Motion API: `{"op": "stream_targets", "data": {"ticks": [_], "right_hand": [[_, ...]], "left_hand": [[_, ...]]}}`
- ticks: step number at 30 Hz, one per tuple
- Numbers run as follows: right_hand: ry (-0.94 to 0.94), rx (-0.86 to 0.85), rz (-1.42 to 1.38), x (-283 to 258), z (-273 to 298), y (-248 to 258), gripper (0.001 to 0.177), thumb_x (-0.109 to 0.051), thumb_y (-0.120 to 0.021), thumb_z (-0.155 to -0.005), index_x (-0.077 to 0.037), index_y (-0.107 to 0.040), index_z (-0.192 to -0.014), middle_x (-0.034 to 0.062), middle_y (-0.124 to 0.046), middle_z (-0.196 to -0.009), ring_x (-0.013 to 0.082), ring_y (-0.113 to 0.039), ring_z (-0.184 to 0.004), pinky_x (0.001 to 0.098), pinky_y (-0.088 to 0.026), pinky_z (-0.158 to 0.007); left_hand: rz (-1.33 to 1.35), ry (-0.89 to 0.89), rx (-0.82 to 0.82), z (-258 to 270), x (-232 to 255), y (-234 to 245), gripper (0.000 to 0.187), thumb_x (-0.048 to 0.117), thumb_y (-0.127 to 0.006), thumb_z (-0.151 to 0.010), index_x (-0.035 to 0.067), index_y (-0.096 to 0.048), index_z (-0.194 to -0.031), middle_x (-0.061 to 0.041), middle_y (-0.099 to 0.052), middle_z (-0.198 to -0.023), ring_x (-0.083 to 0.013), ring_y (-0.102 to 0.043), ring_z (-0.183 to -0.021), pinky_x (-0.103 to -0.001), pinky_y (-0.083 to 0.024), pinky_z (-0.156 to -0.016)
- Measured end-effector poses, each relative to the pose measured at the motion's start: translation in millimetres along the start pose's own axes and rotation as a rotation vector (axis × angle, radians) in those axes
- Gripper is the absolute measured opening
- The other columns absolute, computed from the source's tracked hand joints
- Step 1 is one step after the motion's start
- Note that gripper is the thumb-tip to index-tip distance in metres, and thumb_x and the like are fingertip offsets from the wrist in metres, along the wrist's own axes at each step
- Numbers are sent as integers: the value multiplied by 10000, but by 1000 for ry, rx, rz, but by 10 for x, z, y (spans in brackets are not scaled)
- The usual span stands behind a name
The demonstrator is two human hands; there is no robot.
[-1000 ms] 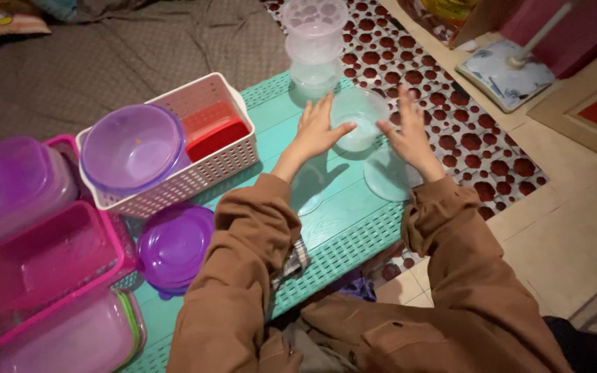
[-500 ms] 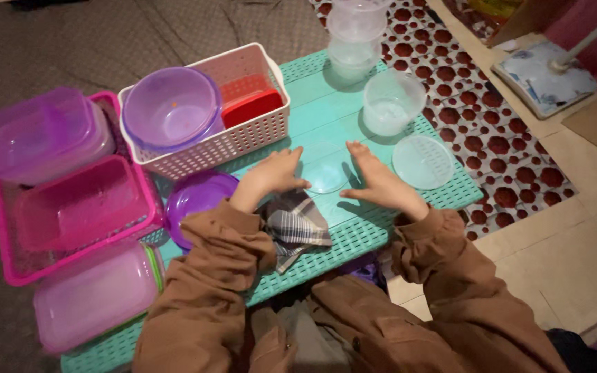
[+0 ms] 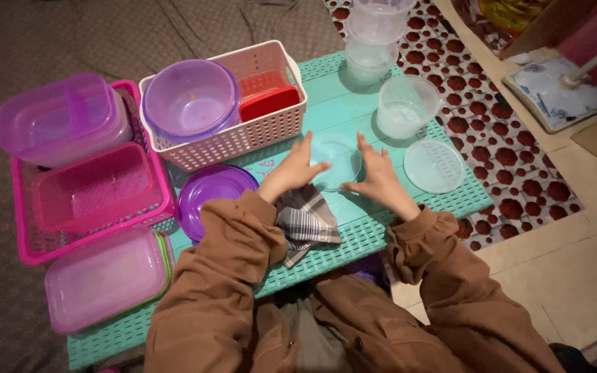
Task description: The person wipes the exterior of several clear plastic bowls and lids with a checkered cloth. They handle the items one at a time, rotating them to wipe different sides, and place them back on the table after each wipe.
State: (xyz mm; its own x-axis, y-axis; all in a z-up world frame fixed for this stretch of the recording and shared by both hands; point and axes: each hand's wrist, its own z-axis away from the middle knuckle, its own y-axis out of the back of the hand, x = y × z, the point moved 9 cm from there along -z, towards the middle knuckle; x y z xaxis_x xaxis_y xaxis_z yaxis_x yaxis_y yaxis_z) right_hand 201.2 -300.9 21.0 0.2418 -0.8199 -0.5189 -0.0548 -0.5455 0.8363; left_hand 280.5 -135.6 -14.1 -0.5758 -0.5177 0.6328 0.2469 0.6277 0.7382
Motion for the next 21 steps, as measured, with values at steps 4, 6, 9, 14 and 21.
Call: {"op": "stream_targets", "data": {"ticks": [4, 6, 9, 14, 21], "right_hand": [[255, 182, -153, -395, 64, 396, 1271, -339, -924, -734, -29, -99, -1650, 234, -493, -1536, 407, -436, -1460, 610, -214, -1224], [371, 252, -236, -666, 131, 588, 1218, -294, -922, -786, -24, -127, -1668, 242, -469, -1578, 426, -425, -1484, 587, -249, -1242], [480, 549, -72, -1255, 378, 819, 969, -223, -921, -792, -70, -384, -1584, 252, -477, -1497, 424, -492, -1376, 494, -395, -1193], [1061, 299, -139, -2726, 1073, 275, 529, -379, -847, -811, -69, -680, -1206, 50, -657, -1034, 244, -626, -893, 404, -478, -770], [1068, -279, -588, -3228, 1515, -471, 159, -159, -673, -1034, -42, -622, -1129, 111, -630, -968, 294, -649, -902, 378, -523, -784]], "left_hand": [[709, 324, 177, 13, -50, 296, 733, 269, -701, -898, 11, -359, -1494, -152, -575, -1108, -225, -671, -758, -349, -597, -556], [955, 339, 200, 6, 83, 468, 523, 208, -653, -971, 21, -520, -1441, -70, -616, -904, -99, -607, -589, -239, -505, -431], [1085, 165, 423, 95, 303, 997, 392, 202, -596, -1025, 16, -601, -1370, -6, -621, -863, -66, -568, -566, -222, -460, -426], [1018, 124, 818, 268, 413, 1571, 327, 198, -623, -1047, 16, -593, -1317, -9, -637, -841, -57, -559, -570, -220, -446, -432], [786, 49, 1113, 697, 373, 1977, 333, 222, -602, -1055, 84, -590, -1358, -6, -646, -819, -47, -561, -573, -211, -441, -434]]}}
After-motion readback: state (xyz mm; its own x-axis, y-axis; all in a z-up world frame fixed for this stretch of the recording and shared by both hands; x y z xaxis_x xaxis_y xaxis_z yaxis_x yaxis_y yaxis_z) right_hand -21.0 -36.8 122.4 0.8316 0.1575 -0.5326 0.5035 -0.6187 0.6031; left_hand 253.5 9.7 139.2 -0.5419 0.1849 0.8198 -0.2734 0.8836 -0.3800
